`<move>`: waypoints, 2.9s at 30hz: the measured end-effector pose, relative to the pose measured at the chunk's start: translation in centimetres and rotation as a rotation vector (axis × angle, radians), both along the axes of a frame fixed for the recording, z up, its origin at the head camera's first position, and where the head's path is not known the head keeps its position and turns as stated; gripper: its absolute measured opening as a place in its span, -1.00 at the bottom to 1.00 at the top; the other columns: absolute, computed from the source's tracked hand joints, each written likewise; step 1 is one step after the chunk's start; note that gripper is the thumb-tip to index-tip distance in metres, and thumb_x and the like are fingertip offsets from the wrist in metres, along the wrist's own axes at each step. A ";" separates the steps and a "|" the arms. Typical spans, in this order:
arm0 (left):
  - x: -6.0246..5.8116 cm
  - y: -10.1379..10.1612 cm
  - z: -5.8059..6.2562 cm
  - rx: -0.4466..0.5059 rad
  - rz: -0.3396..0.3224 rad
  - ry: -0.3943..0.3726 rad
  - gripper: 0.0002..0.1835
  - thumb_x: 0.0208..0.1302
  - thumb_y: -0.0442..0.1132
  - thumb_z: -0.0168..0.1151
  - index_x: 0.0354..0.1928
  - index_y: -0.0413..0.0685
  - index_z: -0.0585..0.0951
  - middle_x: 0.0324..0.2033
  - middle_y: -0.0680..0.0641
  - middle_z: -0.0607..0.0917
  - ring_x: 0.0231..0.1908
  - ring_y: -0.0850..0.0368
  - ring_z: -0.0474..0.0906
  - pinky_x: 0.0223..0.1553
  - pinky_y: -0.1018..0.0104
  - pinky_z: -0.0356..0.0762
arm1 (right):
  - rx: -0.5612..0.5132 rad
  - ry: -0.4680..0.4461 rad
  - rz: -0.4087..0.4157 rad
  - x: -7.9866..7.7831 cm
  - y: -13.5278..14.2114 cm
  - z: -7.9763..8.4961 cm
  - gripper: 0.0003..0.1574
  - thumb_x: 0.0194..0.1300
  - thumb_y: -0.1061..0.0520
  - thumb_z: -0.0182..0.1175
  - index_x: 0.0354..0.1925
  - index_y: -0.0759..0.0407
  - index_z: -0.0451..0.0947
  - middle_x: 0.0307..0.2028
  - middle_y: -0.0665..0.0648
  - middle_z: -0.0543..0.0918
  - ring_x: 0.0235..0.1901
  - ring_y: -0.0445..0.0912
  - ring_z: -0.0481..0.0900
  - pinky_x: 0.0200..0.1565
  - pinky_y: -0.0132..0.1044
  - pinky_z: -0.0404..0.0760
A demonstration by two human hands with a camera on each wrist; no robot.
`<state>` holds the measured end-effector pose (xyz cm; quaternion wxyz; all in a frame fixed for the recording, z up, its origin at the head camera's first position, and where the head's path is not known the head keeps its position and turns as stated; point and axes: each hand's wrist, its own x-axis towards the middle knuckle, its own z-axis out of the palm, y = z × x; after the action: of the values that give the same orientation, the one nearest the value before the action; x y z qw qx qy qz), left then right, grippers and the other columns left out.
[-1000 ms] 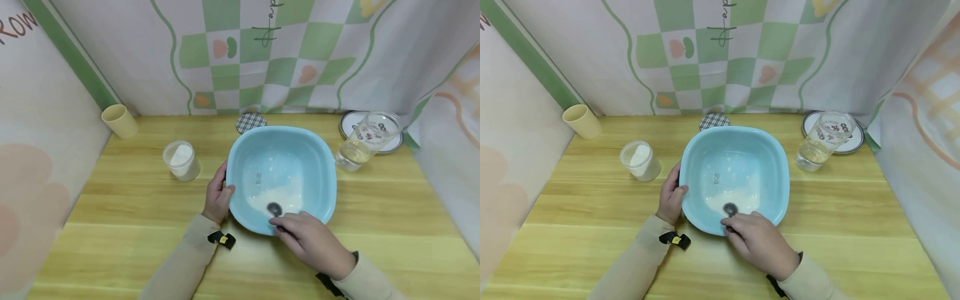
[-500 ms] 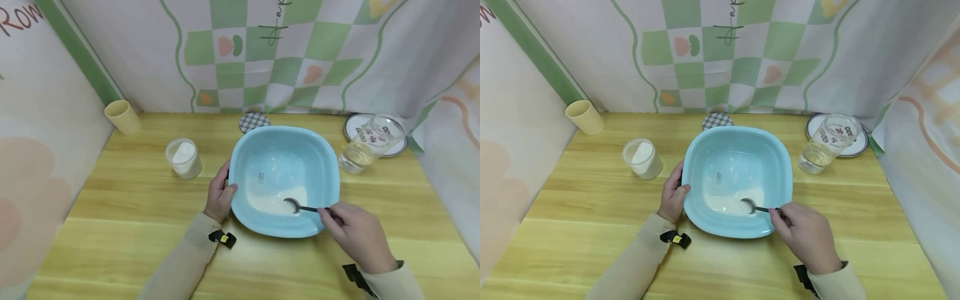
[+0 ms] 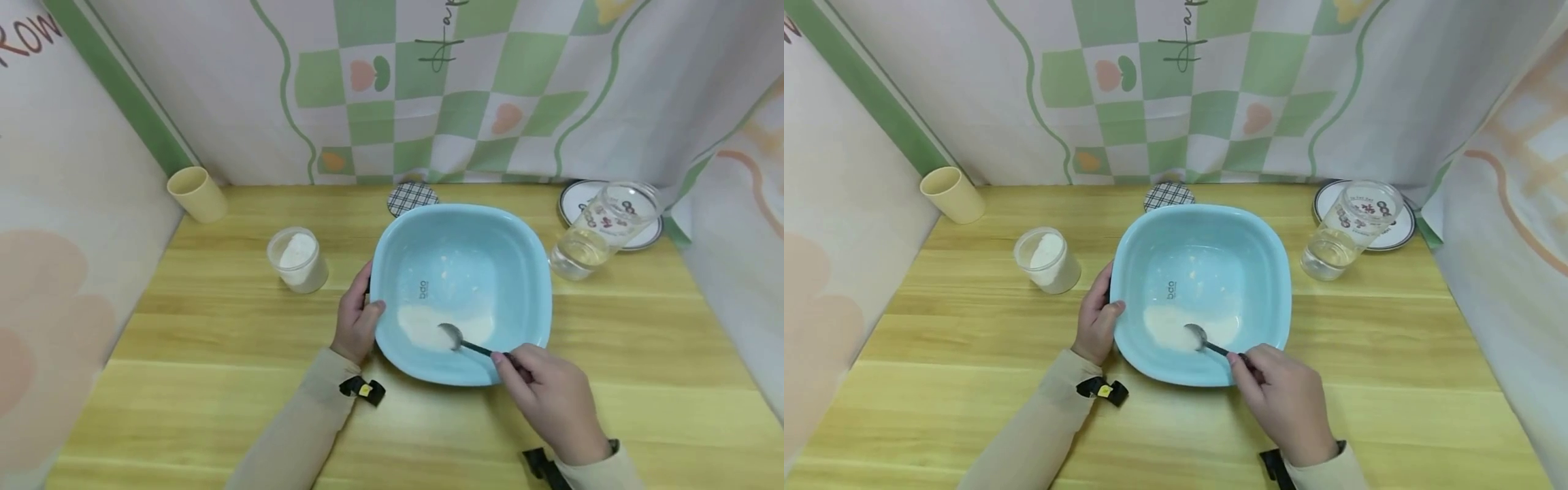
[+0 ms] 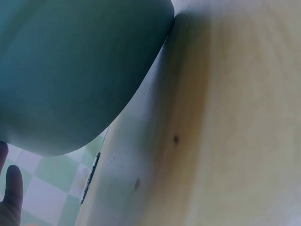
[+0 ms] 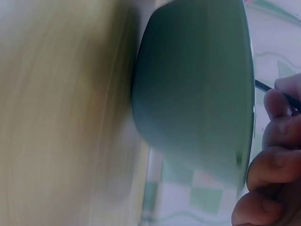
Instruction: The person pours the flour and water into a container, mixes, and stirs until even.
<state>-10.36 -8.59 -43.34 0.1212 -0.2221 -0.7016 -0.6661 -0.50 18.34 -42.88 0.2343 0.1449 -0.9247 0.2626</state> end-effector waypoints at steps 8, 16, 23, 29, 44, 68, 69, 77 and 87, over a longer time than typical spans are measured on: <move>-1.3 -0.2 -3.0 0.010 -0.019 0.037 -0.24 0.05 -0.60 -0.11 0.43 -0.40 0.29 0.34 -0.36 0.43 0.29 -0.24 0.43 0.25 0.00 0.48 | -0.069 0.044 -0.178 0.7 2.5 0.8 -0.46 0.03 0.26 0.43 -0.73 -0.15 0.31 -0.73 -0.19 0.25 -0.73 -0.43 0.06 -0.74 -0.52 0.10; -1.2 -0.5 -3.2 0.014 0.004 0.042 -0.24 0.05 -0.52 -0.11 0.43 -0.36 0.31 0.35 -0.31 0.43 0.31 -0.20 0.42 0.27 0.06 0.46 | -0.039 -0.013 0.061 0.7 -0.7 0.3 -0.60 0.03 0.21 0.48 -0.57 -0.22 0.48 -0.62 -0.31 0.30 -0.65 -0.44 0.15 -0.66 -0.58 0.20; -1.3 -0.3 -3.3 0.012 -0.007 0.045 -0.25 0.07 -0.52 -0.13 0.43 -0.36 0.30 0.36 -0.31 0.43 0.32 -0.17 0.41 0.28 0.07 0.45 | -0.046 0.051 -0.118 0.5 1.8 0.9 -0.68 0.04 0.21 0.44 -0.65 -0.06 0.53 -0.69 -0.20 0.37 -0.71 -0.41 0.16 -0.71 -0.55 0.19; -1.3 -0.4 -3.0 0.006 -0.008 0.028 -0.24 0.07 -0.53 -0.12 0.44 -0.34 0.30 0.37 -0.29 0.42 0.32 -0.15 0.40 0.28 0.07 0.45 | -0.081 0.099 -0.132 0.6 1.0 0.5 -0.59 0.01 0.23 0.41 -0.71 -0.09 0.42 -0.69 -0.20 0.33 -0.69 -0.43 0.12 -0.72 -0.53 0.16; -1.4 -0.3 -3.2 0.017 -0.005 0.051 -0.25 0.07 -0.53 -0.12 0.44 -0.36 0.30 0.37 -0.31 0.42 0.33 -0.17 0.40 0.27 0.00 0.45 | -0.234 0.114 -0.194 0.3 0.7 0.3 -0.58 0.06 0.32 0.39 -0.73 0.03 0.43 -0.74 -0.12 0.30 -0.70 -0.41 0.12 -0.73 -0.52 0.11; 0.2 0.0 0.6 -0.003 0.002 0.036 -0.30 0.01 -0.64 -0.15 0.33 -0.66 0.26 0.26 -0.56 0.41 0.21 -0.48 0.41 0.19 -0.20 0.47 | -0.236 0.087 -0.136 0.5 0.8 -0.2 -0.52 0.06 0.34 0.42 -0.73 -0.04 0.41 -0.72 -0.13 0.29 -0.70 -0.38 0.14 -0.71 -0.54 0.14; 0.2 0.0 0.5 -0.003 0.005 0.043 -0.30 0.01 -0.64 -0.15 0.33 -0.66 0.26 0.26 -0.56 0.41 0.21 -0.48 0.42 0.19 -0.18 0.48 | -0.261 0.061 -0.113 0.6 0.6 -0.2 -0.50 0.05 0.37 0.43 -0.72 -0.05 0.41 -0.71 -0.14 0.29 -0.70 -0.37 0.14 -0.70 -0.54 0.16; -1.2 -0.1 -3.0 0.005 0.005 0.055 -0.26 0.04 -0.59 -0.13 0.41 -0.47 0.27 0.33 -0.42 0.42 0.26 -0.31 0.44 0.23 -0.07 0.49 | -0.346 0.094 -0.160 0.7 0.6 -0.1 -0.57 0.09 0.42 0.40 -0.71 0.07 0.49 -0.74 -0.09 0.35 -0.76 -0.38 0.15 -0.75 -0.54 0.13; -1.3 -0.3 -3.3 0.008 -0.010 0.046 -0.25 0.09 -0.50 -0.13 0.45 -0.35 0.28 0.36 -0.32 0.42 0.30 -0.19 0.42 0.27 0.05 0.47 | -0.268 0.037 -0.059 0.9 0.1 -0.7 -0.49 0.06 0.40 0.42 -0.68 -0.07 0.41 -0.70 -0.16 0.25 -0.69 -0.38 0.11 -0.69 -0.54 0.15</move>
<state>-11.62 -8.86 -46.63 0.1350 -0.2404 -0.6949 -0.6642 0.39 18.43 -43.58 0.2763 0.0901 -0.8807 0.3742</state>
